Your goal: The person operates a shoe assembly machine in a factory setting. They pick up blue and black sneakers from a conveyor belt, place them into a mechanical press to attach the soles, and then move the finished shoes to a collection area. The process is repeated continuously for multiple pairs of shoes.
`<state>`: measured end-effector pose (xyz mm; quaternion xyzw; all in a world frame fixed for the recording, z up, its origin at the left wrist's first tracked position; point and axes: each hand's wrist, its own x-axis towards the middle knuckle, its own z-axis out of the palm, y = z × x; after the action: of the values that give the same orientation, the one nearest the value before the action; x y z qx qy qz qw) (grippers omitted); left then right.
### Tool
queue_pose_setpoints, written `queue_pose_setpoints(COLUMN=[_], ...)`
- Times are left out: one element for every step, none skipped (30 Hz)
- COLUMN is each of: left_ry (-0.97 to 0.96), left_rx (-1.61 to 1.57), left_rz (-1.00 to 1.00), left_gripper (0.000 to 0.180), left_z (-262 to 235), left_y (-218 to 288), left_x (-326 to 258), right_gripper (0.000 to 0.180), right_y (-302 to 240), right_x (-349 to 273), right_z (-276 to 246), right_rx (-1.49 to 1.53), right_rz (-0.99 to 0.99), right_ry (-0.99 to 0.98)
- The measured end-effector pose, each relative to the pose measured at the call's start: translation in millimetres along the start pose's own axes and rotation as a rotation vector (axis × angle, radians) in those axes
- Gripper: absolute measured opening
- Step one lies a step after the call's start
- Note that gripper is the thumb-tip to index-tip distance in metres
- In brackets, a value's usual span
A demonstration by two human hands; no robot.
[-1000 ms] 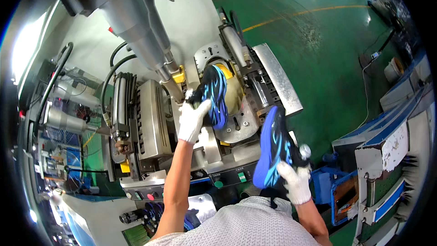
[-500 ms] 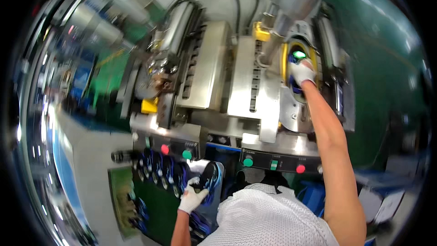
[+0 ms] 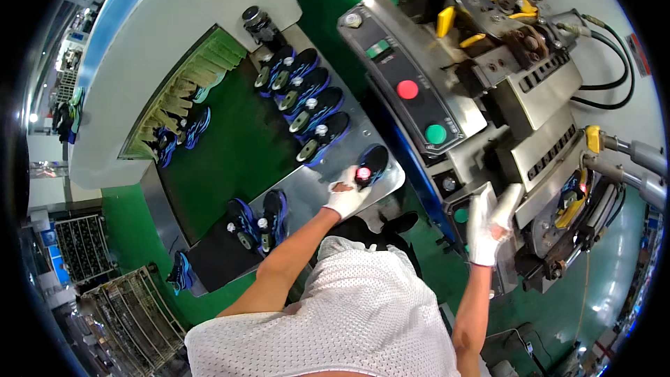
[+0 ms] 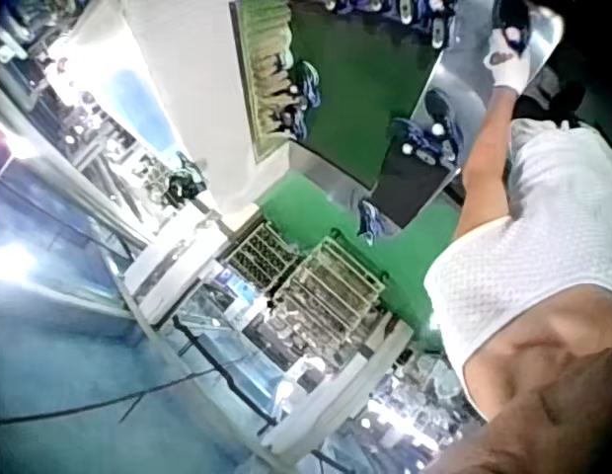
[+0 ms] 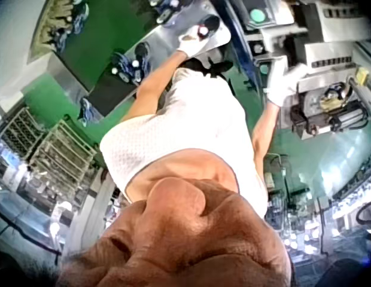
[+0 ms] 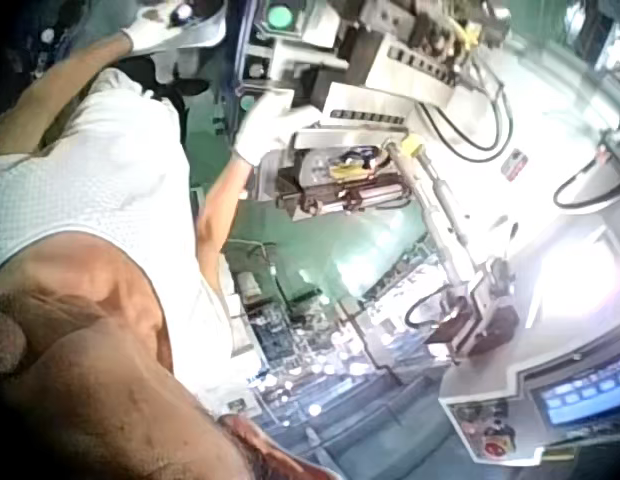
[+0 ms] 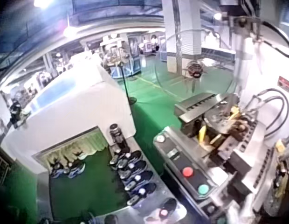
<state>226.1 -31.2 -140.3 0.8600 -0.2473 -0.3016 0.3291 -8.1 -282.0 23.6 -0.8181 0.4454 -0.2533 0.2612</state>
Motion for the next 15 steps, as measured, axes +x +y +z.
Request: queue_pose_setpoints(left_ry=[-0.079, -0.161, -0.183, -0.131, -0.004, 0.102, 0.170, 0.241, 0.350, 0.332, 0.308, 0.284, 0.103, 0.041, 0.055], left_rx=[0.041, 0.076, 0.157, 0.140, 0.094, 0.050, -0.038, -0.128, -0.056, -0.022, 0.006, 0.035, 0.181, 0.171, 0.194], left_rz=[-0.029, -0.057, 0.038, 0.141, 0.208, 0.285, 0.317, 0.349, 0.363, 0.299, 0.311, 0.332, 0.244, 0.227, 0.234], left_gripper=[0.079, 0.086, 0.100, 0.099, 0.093, 0.087, 0.083, 0.078, 0.077, 0.075, 0.075, 0.075, 0.078, 0.080, 0.078], left_z=[-3.7, -10.1, -19.2, -35.6, -59.8, -88.2, -119.1, -143.5, -153.5, -160.2, -152.8, -142.0, -139.0, -139.4, -133.5], left_y=[1.9, 1.9, -3.3, -7.9, -11.1, -12.3, -11.4, -11.3, -16.2, -22.5, -44.9, -63.4, -53.1, -57.1, -62.0], left_x=[1.8, 2.5, 2.1, 6.3, 10.1, 11.0, 16.6, 27.3, 36.8, 46.8, 59.5, 73.8, 80.2, 86.1, 92.5], right_gripper=[0.098, 0.101, 0.101, 0.100, 0.099, 0.101, 0.103, 0.106, 0.104, 0.101, 0.099, 0.104, 0.105, 0.104, 0.099], right_y=[25.3, -0.6, 28.5, 64.8, 55.4, 28.1, 7.3, -10.3, -18.6, -53.2, -97.1, -139.4, -116.4, -130.2, -124.9], right_x=[-21.0, -32.5, -41.5, -47.9, -45.7, -40.6, -39.3, -37.6, -52.6, -61.1, -61.1, -59.9, -81.9, -84.9, -100.7], right_z=[39.9, 57.9, 74.8, 86.3, 86.0, 82.8, 85.1, 90.6, 110.9, 133.8, 157.8, 179.3, 223.7, 252.2, 282.6], right_rx=[-0.338, -0.788, -0.935, -1.080, -1.006, -0.964, -0.817, -0.669, -0.489, -0.219, -0.244, 0.078, -0.067, -0.125, 0.029], right_rz=[-0.135, -0.026, -0.126, -0.223, -0.129, -0.014, -0.008, -0.007, -0.024, 0.170, 0.257, 0.537, 0.611, 0.696, 0.728], right_ry=[-0.115, -0.378, -0.280, -0.177, -0.236, -0.301, -0.324, -0.338, -0.296, -0.357, -0.456, -0.575, -0.523, -0.608, -0.346])
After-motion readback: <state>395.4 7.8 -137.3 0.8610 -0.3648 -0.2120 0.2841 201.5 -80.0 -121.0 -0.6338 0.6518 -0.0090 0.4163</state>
